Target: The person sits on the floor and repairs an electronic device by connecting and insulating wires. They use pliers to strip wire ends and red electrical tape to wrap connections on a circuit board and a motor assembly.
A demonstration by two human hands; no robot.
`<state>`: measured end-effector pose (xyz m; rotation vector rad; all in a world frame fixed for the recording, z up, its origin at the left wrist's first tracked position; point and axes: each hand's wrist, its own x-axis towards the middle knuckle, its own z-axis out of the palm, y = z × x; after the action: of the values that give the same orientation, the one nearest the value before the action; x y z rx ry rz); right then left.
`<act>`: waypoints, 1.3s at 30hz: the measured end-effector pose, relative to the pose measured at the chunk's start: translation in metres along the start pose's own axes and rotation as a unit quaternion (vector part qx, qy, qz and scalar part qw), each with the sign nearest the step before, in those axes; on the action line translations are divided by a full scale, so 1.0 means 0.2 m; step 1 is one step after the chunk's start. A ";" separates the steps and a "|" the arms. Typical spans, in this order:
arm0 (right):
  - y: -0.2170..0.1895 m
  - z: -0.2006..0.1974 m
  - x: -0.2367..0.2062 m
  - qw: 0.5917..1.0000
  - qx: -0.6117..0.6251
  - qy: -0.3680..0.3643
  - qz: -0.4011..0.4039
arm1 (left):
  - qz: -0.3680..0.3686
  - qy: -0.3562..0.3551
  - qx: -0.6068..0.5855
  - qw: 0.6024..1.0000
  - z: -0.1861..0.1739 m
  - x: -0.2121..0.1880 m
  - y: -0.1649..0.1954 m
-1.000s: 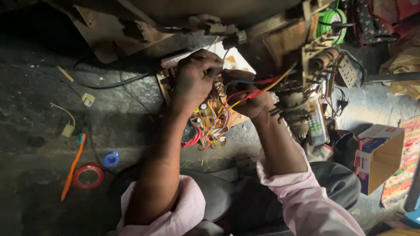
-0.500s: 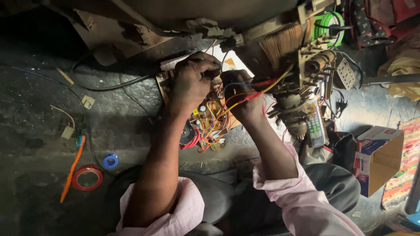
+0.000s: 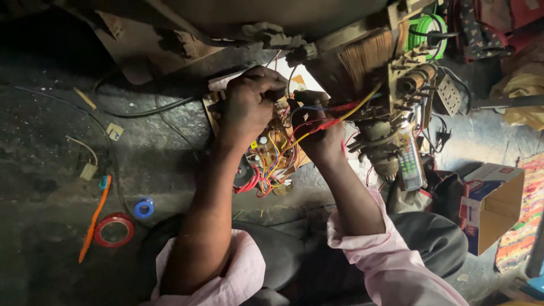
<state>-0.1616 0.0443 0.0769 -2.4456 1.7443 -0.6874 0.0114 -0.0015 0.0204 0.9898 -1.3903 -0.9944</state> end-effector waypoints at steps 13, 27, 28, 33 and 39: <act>0.11 0.11 -0.04 0.783 0.557 -0.065 0.270 | -0.011 0.001 -0.020 1.000 0.02 -0.01 -0.01; 0.03 0.02 0.04 0.992 0.101 -0.013 -0.070 | -0.046 -0.002 -0.018 0.999 -0.01 0.00 0.01; 0.03 0.02 0.04 0.992 0.106 -0.018 -0.063 | -0.051 -0.004 -0.025 0.998 -0.01 0.00 0.01; 0.03 0.02 0.03 0.994 0.083 -0.030 -0.064 | -0.084 -0.014 -0.062 0.994 0.00 0.01 0.01; 0.05 0.04 0.02 0.975 0.217 -0.040 -0.021 | -0.034 -0.018 -0.040 0.998 -0.01 0.00 0.02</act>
<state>-0.1662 0.0343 0.0677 -2.1807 1.3432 -0.8548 0.0130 -0.0004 0.0241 0.9689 -1.3432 -1.1153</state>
